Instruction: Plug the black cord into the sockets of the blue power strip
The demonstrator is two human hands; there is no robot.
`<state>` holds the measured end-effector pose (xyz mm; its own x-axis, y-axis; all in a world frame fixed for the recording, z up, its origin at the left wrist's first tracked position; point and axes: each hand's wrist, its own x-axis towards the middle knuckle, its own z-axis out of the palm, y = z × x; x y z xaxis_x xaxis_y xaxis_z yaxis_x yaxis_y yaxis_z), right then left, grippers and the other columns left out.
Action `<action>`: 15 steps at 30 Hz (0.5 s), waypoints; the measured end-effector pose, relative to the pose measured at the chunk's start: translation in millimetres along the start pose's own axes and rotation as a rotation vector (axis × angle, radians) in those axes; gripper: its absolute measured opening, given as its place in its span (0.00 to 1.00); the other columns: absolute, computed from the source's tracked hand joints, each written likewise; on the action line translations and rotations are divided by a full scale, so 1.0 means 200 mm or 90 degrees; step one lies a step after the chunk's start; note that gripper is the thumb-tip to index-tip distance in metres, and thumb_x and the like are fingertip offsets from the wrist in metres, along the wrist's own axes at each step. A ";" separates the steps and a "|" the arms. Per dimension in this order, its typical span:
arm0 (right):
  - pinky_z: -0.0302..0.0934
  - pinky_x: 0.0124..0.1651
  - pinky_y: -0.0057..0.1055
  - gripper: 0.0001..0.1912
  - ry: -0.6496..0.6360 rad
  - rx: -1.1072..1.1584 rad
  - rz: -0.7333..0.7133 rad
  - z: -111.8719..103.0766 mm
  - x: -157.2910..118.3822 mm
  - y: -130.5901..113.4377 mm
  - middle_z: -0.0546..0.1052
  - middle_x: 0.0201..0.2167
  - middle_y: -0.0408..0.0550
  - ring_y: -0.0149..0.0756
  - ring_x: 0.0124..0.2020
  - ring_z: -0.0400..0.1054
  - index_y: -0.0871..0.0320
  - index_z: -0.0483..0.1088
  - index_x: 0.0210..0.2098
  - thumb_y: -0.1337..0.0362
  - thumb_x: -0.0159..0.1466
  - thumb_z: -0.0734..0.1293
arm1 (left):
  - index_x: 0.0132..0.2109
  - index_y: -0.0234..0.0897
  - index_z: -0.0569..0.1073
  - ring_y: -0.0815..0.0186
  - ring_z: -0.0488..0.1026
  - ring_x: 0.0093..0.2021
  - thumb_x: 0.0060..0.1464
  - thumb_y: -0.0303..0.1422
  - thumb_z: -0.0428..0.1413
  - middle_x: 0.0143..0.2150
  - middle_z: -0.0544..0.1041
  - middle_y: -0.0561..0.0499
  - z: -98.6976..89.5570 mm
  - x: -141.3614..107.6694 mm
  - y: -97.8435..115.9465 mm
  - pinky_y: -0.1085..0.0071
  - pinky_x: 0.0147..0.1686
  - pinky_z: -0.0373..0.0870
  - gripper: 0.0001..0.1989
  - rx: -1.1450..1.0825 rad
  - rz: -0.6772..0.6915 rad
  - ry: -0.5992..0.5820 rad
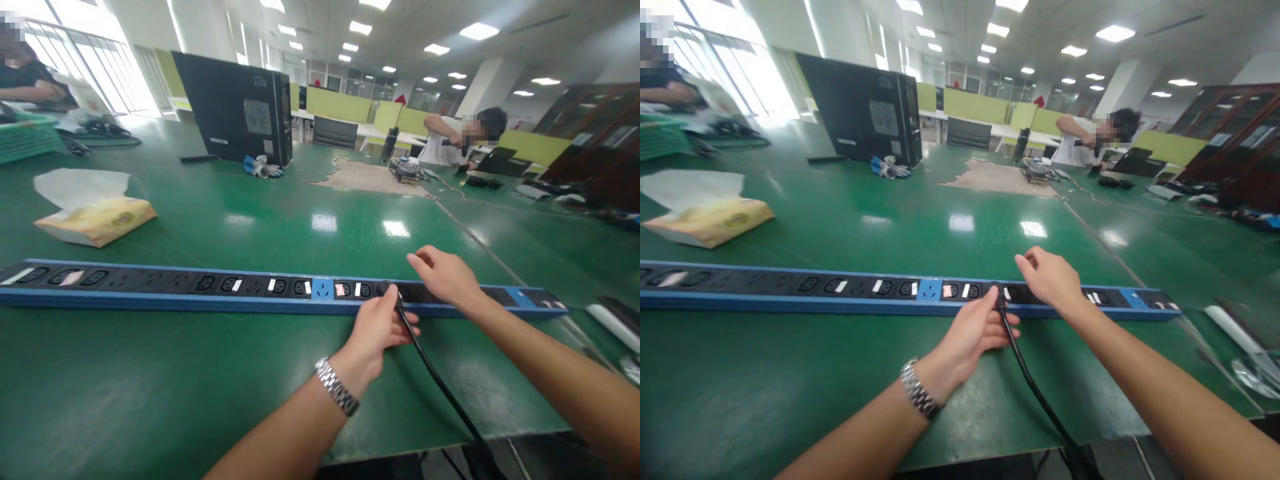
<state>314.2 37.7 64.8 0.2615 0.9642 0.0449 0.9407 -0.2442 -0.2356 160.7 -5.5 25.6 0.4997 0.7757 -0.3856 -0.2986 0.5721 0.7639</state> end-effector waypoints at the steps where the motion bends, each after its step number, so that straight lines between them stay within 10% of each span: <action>1: 0.59 0.40 0.33 0.22 0.028 -0.040 -0.033 0.03 0.02 0.03 0.78 0.43 0.54 0.43 0.45 0.70 0.56 0.73 0.41 0.47 0.65 0.56 | 0.36 0.36 0.66 0.71 0.67 0.19 0.53 0.53 0.53 0.23 0.70 0.54 0.05 0.02 0.02 0.72 0.22 0.64 0.22 -0.073 -0.001 0.032; 4: 0.58 0.44 0.35 0.26 -0.035 -0.094 -0.054 0.16 0.05 0.08 0.77 0.45 0.54 0.44 0.47 0.69 0.55 0.74 0.41 0.46 0.67 0.52 | 0.32 0.37 0.65 0.76 0.57 0.15 0.53 0.50 0.54 0.16 0.59 0.61 0.07 -0.05 0.22 0.75 0.18 0.57 0.19 -0.106 0.119 0.057; 6: 0.57 0.44 0.35 0.28 -0.029 -0.099 -0.043 0.21 0.04 0.10 0.78 0.44 0.53 0.45 0.46 0.69 0.55 0.74 0.41 0.45 0.66 0.51 | 0.33 0.37 0.68 0.74 0.61 0.15 0.56 0.47 0.52 0.15 0.60 0.60 -0.05 -0.18 0.43 0.73 0.20 0.61 0.17 -0.038 0.348 0.012; 8: 0.57 0.43 0.35 0.28 -0.010 -0.093 -0.032 0.23 0.04 0.10 0.78 0.42 0.53 0.45 0.45 0.70 0.54 0.74 0.40 0.44 0.66 0.51 | 0.30 0.38 0.66 0.76 0.58 0.14 0.59 0.44 0.48 0.14 0.58 0.62 -0.26 -0.31 0.62 0.75 0.17 0.58 0.16 -0.011 0.447 0.176; 11: 0.56 0.39 0.34 0.28 -0.019 -0.088 -0.029 0.22 0.04 0.10 0.79 0.39 0.51 0.44 0.41 0.71 0.53 0.74 0.36 0.44 0.66 0.51 | 0.25 0.37 0.63 0.80 0.54 0.13 0.57 0.38 0.51 0.13 0.59 0.62 -0.63 -0.43 0.71 0.79 0.15 0.53 0.15 0.103 0.376 0.435; 15: 0.54 0.37 0.34 0.28 -0.026 -0.098 -0.022 0.20 0.03 0.09 0.79 0.38 0.50 0.44 0.40 0.71 0.52 0.75 0.36 0.44 0.66 0.50 | 0.24 0.36 0.67 0.76 0.57 0.12 0.48 0.42 0.58 0.11 0.61 0.59 -0.91 -0.42 0.54 0.78 0.11 0.51 0.15 0.196 0.151 0.442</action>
<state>325.0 43.3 22.3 0.2221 0.9750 0.0103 0.9719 -0.2205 -0.0821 -60.6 40.2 47.1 -0.2005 0.9144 -0.3516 -0.0446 0.3500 0.9357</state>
